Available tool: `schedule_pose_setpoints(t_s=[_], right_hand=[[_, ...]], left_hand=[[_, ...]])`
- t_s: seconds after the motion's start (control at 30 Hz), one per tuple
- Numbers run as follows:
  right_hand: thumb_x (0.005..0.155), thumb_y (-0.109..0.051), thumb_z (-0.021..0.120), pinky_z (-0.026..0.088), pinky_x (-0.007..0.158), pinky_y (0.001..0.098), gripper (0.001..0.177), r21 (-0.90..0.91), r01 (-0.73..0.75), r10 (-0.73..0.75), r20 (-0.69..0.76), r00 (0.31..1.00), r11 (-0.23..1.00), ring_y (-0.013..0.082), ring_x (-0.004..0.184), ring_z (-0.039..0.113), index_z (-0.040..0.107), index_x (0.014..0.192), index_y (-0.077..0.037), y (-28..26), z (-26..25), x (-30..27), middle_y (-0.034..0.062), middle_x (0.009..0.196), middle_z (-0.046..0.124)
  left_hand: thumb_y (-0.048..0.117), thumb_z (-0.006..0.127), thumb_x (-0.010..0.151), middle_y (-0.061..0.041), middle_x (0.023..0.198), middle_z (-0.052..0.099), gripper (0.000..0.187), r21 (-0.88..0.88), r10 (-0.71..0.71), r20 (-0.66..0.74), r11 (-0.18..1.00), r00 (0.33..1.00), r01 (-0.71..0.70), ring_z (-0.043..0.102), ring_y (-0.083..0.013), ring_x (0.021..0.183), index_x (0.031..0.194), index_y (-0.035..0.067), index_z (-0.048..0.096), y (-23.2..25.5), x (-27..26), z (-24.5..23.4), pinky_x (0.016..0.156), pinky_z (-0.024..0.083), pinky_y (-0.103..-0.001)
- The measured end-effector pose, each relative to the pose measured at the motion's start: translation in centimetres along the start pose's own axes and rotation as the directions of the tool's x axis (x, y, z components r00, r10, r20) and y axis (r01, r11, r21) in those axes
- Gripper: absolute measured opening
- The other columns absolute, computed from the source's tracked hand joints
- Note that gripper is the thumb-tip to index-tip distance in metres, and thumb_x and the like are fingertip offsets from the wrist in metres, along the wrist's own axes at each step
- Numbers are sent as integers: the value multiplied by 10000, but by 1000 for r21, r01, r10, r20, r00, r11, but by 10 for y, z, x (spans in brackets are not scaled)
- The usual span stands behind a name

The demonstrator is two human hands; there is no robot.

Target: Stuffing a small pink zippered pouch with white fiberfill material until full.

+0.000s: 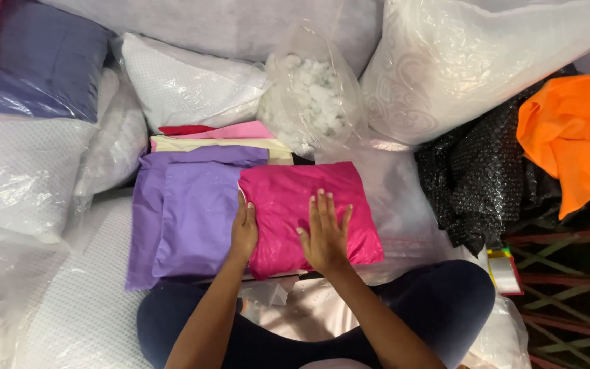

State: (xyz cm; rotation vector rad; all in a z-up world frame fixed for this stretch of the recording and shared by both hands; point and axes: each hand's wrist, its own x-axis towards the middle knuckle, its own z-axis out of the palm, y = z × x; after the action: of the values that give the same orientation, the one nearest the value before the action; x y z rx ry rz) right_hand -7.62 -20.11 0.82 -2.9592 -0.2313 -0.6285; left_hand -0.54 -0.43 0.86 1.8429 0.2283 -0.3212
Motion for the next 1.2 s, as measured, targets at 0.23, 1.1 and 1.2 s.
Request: schedule_pose_setpoints(t_s=[0.23,1.1,1.2], right_hand=[[1035,-499,390,30,1181,715,744,81,-112,97,171,980,990,405,1547,176,263,1599,-31,16,12,-24,223,1692,175],[1037,-505,390,22,1192,744,705,46,2,-20,373,928,999,308,1581,91,260,1608,-113,-12,26,-1,91,1711,172],[1009,-469,491,44,1167,768,708,41,-33,23,229,973,999,365,1564,151,340,1582,-80,-20,15,11,158,1691,226]], left_hand=[[425,295,1097,-126,1693,187,623,80,0,49,997,999,-4,164,-378,1543,1657,198,145,-13,4,4,1278,128,-476],[75,345,1061,-338,1610,242,707,70,233,-19,970,972,-231,277,-479,1481,1647,187,-34,17,-22,1,1238,228,-545],[17,367,1030,-295,1585,344,690,89,280,-5,956,960,-279,324,-455,1467,1646,261,179,12,-16,3,1241,259,-520]])
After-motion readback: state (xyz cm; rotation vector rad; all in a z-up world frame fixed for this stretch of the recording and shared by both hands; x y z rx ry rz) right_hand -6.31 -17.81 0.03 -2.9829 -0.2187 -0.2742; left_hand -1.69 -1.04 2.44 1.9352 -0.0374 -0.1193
